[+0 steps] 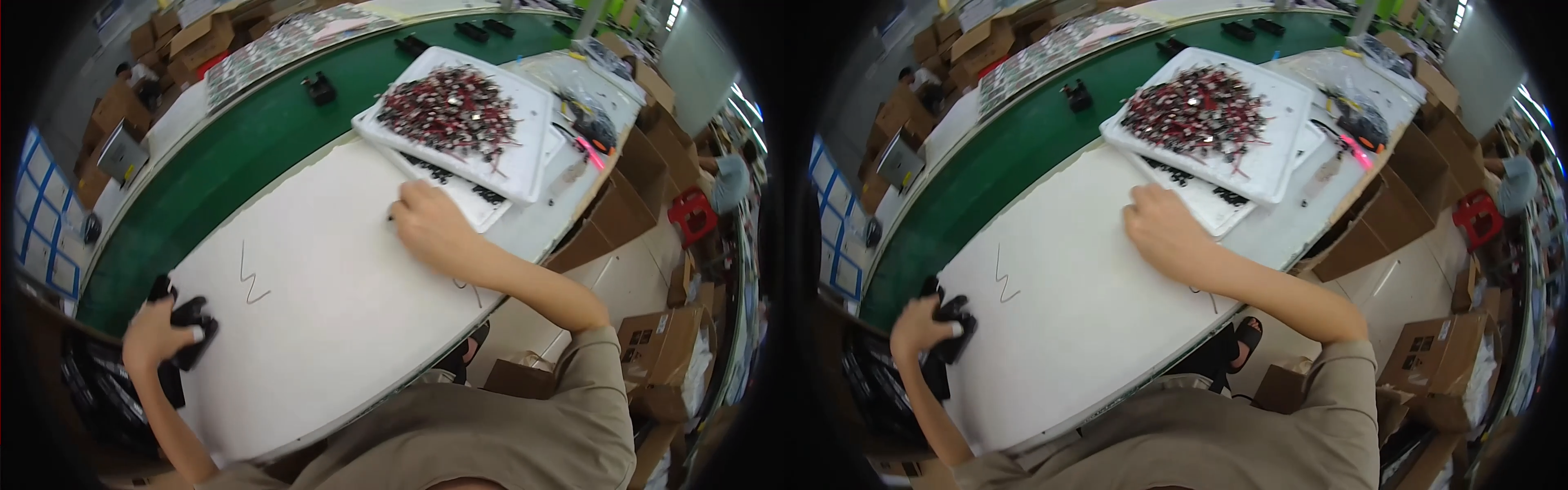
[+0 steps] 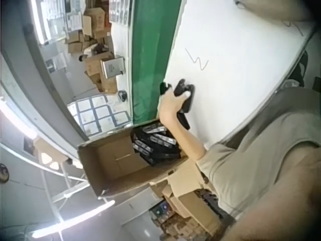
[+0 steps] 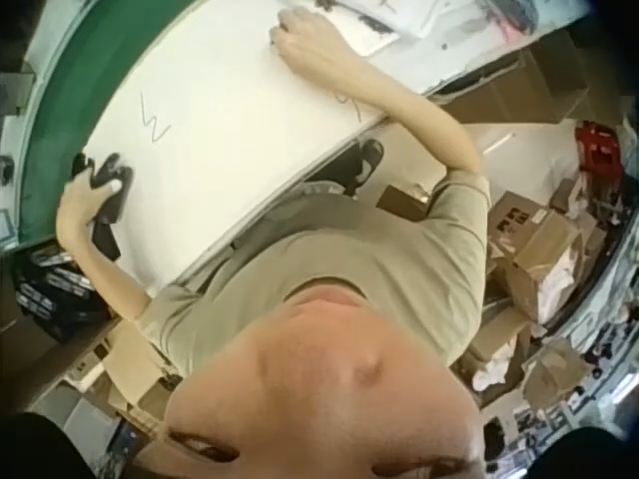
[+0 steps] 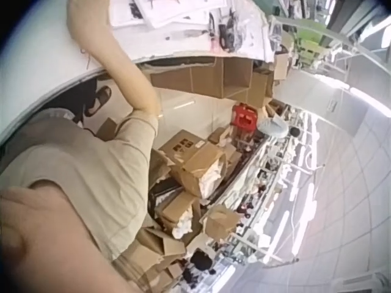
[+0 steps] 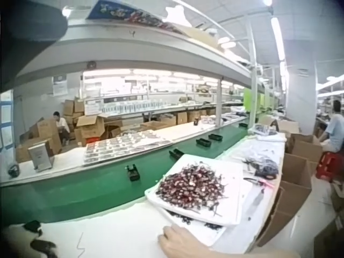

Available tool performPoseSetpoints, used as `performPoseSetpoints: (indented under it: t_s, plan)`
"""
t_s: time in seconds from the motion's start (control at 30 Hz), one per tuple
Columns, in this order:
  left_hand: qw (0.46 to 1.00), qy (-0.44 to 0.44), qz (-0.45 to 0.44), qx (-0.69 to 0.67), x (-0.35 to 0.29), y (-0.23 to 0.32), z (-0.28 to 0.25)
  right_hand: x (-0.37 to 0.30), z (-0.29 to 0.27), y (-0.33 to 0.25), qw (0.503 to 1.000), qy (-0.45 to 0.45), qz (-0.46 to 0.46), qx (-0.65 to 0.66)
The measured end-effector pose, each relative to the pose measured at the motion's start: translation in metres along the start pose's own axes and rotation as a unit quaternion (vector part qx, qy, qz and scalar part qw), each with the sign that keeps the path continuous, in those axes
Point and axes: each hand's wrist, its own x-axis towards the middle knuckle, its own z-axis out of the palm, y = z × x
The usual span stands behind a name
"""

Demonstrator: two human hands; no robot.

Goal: The person assembles small electronic devices by placing internal wiring harnesses and electronic components into plastic casings by hand, taking the components from plastic trays and cardboard boxes.

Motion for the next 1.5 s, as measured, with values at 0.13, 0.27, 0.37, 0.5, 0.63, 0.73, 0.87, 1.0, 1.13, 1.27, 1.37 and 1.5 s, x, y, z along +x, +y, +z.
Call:
performPoseSetpoints:
  t_s: [0.13,0.27,0.37,0.5,0.63,0.73,0.87,1.0,1.13,1.27,1.37,1.5]
  plan:
    - [1.0,-0.004,0.025,-0.019,-0.022,-0.023,0.024,0.006,-0.002,-0.016,0.999,0.007,0.016,0.051]
    - [0.992,0.064,-0.059,0.094,-0.036,0.02,0.051,-0.002,-0.004,-0.017,0.996,0.041,0.041,0.073]
    - [0.974,0.132,-0.076,0.17,-0.043,0.052,0.051,-0.006,-0.017,-0.018,0.983,0.085,0.053,0.154]
    - [0.967,0.222,0.106,0.061,-0.043,0.086,0.046,-0.007,-0.038,-0.024,0.946,0.061,0.129,0.29]
    - [0.877,0.318,0.36,-0.009,-0.023,0.13,0.05,-0.005,-0.042,-0.023,0.921,0.094,0.149,0.349]
    - [0.771,0.324,0.54,-0.093,0.004,0.159,0.052,-0.005,-0.049,-0.018,0.913,0.07,0.177,0.36]
    - [0.751,0.295,0.581,-0.107,0.02,0.169,0.051,-0.013,-0.046,-0.019,0.92,0.066,0.17,0.346]
    - [0.759,0.278,0.564,-0.172,0.027,0.166,0.056,-0.012,-0.051,-0.02,0.935,0.022,0.154,0.318]
    - [0.749,0.277,0.566,-0.202,0.029,0.168,0.054,-0.007,-0.046,-0.02,0.941,-0.002,0.118,0.316]
    - [0.776,0.267,0.536,-0.198,0.032,0.168,0.054,-0.001,-0.044,-0.023,0.951,-0.028,0.088,0.296]
    - [0.767,0.343,0.519,-0.156,0.03,0.177,0.06,0.001,-0.044,-0.028,0.945,0.015,0.126,0.303]
    - [0.767,0.419,0.479,-0.082,0.014,0.191,0.068,0.007,-0.041,-0.026,0.922,-0.015,0.193,0.336]
